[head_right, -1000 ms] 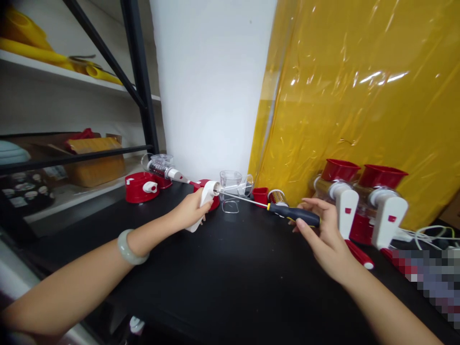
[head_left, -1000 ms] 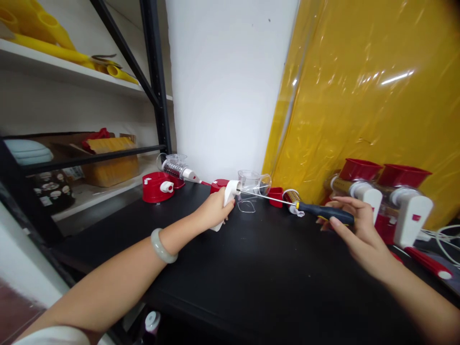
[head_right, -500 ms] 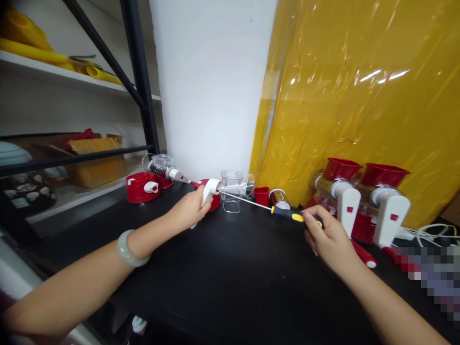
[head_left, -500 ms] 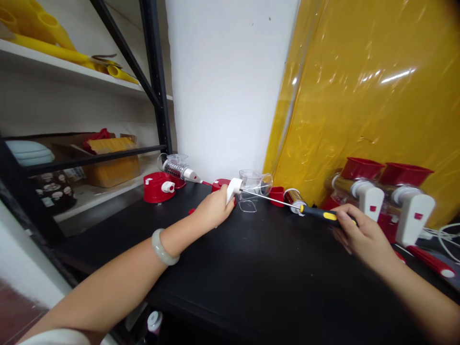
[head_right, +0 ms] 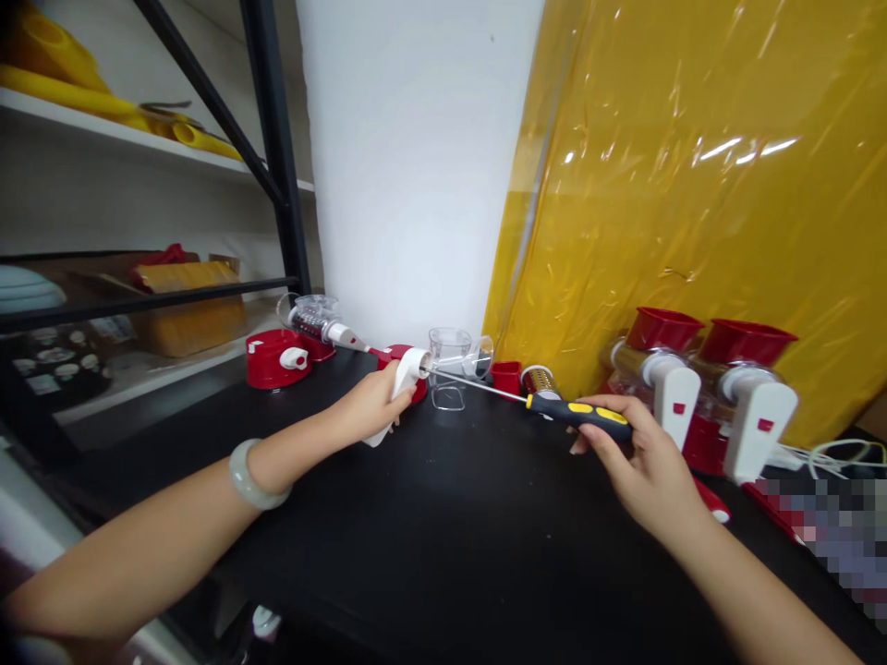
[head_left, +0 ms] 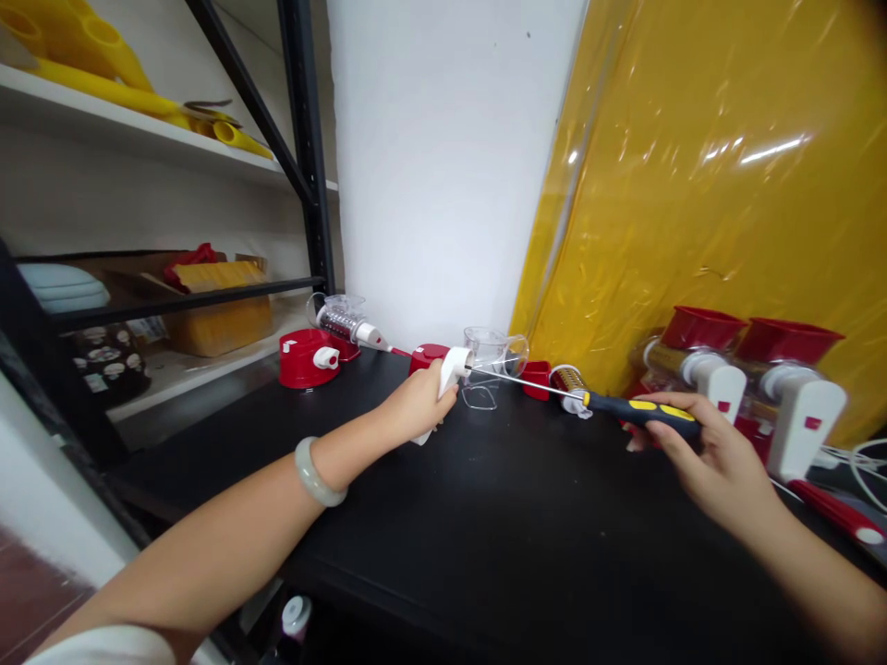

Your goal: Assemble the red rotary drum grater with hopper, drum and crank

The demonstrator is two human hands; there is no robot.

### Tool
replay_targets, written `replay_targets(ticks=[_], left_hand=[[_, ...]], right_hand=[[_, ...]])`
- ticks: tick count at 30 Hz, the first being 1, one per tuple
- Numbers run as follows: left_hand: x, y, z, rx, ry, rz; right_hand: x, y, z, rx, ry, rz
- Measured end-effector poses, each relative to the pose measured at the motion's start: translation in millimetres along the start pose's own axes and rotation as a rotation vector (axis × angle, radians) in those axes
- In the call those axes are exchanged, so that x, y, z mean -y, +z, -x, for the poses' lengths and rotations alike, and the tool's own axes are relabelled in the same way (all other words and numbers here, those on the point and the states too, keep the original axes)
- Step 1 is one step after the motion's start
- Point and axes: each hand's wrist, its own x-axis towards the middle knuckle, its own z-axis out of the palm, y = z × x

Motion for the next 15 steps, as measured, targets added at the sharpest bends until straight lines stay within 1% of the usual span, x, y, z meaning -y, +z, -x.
replay_targets(ticks=[2,4,7,8,9,11,13,15], left_hand=[[-0.1,0.3,-0.1,-0.025,0.01,-0.085],[-1.7,-0.6,0.6,-0.053,0.026,-0.148],[-6.7,-3.4,3.2,-0.07,0.029,-0.181],[-8.3,-4.3,4.0,-0.076,0.027,-0.191],[-9.2,-5.1,4.6,-0.08,0.025,-0.195],[-8.5,-6.1,4.3,-0.088,0.028,-0.169],[-4.4,-6.6,2.1,-0.103,0.046,-0.12],[0.8,-7.0,-0.8,-0.108,0.07,-0.093]], right_hand=[[3.2,-0.2,0.2,0.039,0.051,-0.03],[6.8,0.4,1.2,0.096,0.142,-0.075],[8.2,1.2,2.2,0.147,0.296,-0.114],[7.5,1.6,2.0,0.155,0.316,-0.137],[6.5,2.2,1.6,0.157,0.312,-0.173],[4.8,4.0,0.4,0.142,0.244,-0.265],[4.6,5.9,-0.6,0.097,0.12,-0.339],[5.6,6.5,-0.9,0.055,0.013,-0.318]])
